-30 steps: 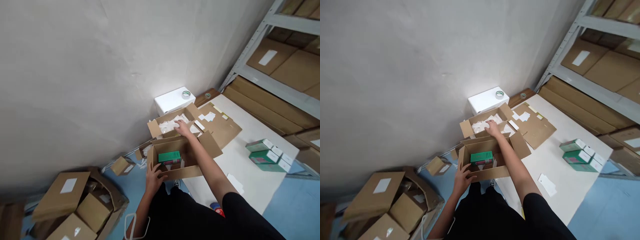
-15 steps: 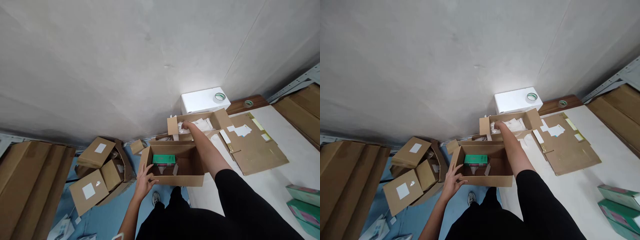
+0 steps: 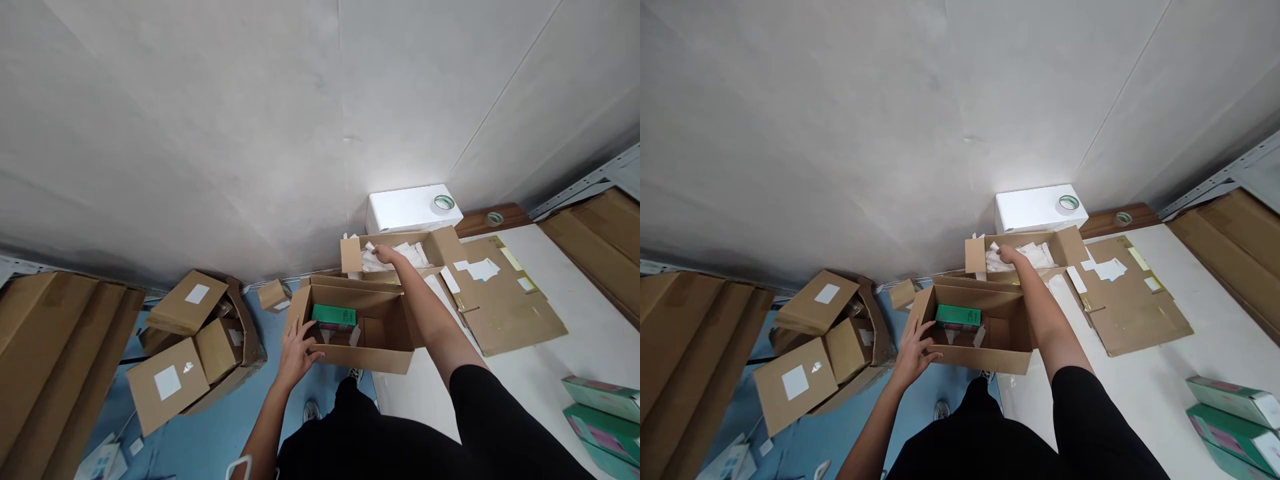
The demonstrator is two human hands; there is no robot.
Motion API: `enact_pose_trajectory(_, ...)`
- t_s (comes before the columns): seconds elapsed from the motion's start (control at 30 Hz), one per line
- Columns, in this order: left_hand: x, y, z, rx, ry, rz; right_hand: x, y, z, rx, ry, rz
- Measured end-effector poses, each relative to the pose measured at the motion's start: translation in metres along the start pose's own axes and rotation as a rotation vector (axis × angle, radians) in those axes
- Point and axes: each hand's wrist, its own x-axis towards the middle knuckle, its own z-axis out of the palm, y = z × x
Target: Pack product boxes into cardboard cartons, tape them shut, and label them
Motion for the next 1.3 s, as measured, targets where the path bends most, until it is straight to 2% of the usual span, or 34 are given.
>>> enact_pose_trajectory(0.1,-0.002,-0.003,-0.002,-0.006,0.015,0.022,-0.018,-0.009,-0.017,-0.057,-0.108,0.044)
enact_pose_trajectory(0.17,-0.005,-0.007,-0.005,-0.011,0.036,0.043,-0.036,-0.02,-0.029,-0.081,-0.103,0.024)
enact_pose_trajectory(0.27,-0.008,-0.015,-0.012,-0.013,0.075,0.095,-0.08,-0.047,-0.048,-0.03,0.048,-0.102)
enact_pose_trajectory(0.37,-0.005,-0.023,-0.021,-0.031,0.099,0.19,-0.142,-0.087,-0.058,0.07,0.232,-0.231)
enact_pose_trajectory(0.47,0.007,-0.03,-0.03,-0.07,0.082,0.29,-0.209,-0.13,-0.043,0.092,0.365,-0.24)
enact_pose_trajectory(0.53,0.018,-0.033,-0.035,-0.094,0.065,0.356,-0.246,-0.151,-0.016,0.075,0.378,-0.184)
enact_pose_trajectory(0.6,0.031,-0.035,-0.038,-0.112,0.041,0.426,-0.273,-0.161,0.018,0.05,0.326,-0.098)
enact_pose_trajectory(0.7,0.05,-0.034,-0.037,-0.133,-0.008,0.52,-0.301,-0.159,0.064,0.022,0.261,0.094)
enact_pose_trajectory(0.8,0.065,-0.029,-0.033,-0.145,-0.057,0.606,-0.327,-0.153,0.086,0.025,0.311,0.248)
enact_pose_trajectory(0.87,0.072,-0.022,-0.028,-0.15,-0.087,0.656,-0.345,-0.15,0.086,0.034,0.378,0.306)
enact_pose_trajectory(1.0,0.083,0.005,-0.012,-0.159,-0.142,0.757,-0.384,-0.139,0.073,0.037,0.529,0.393)
enact_pose_trajectory(1.13,0.093,0.044,0.013,-0.171,-0.197,0.851,-0.426,-0.116,0.061,0.01,0.686,0.48)
enact_pose_trajectory(1.3,0.112,0.101,0.053,-0.171,-0.26,0.978,-0.475,-0.076,0.053,-0.033,0.866,0.572)
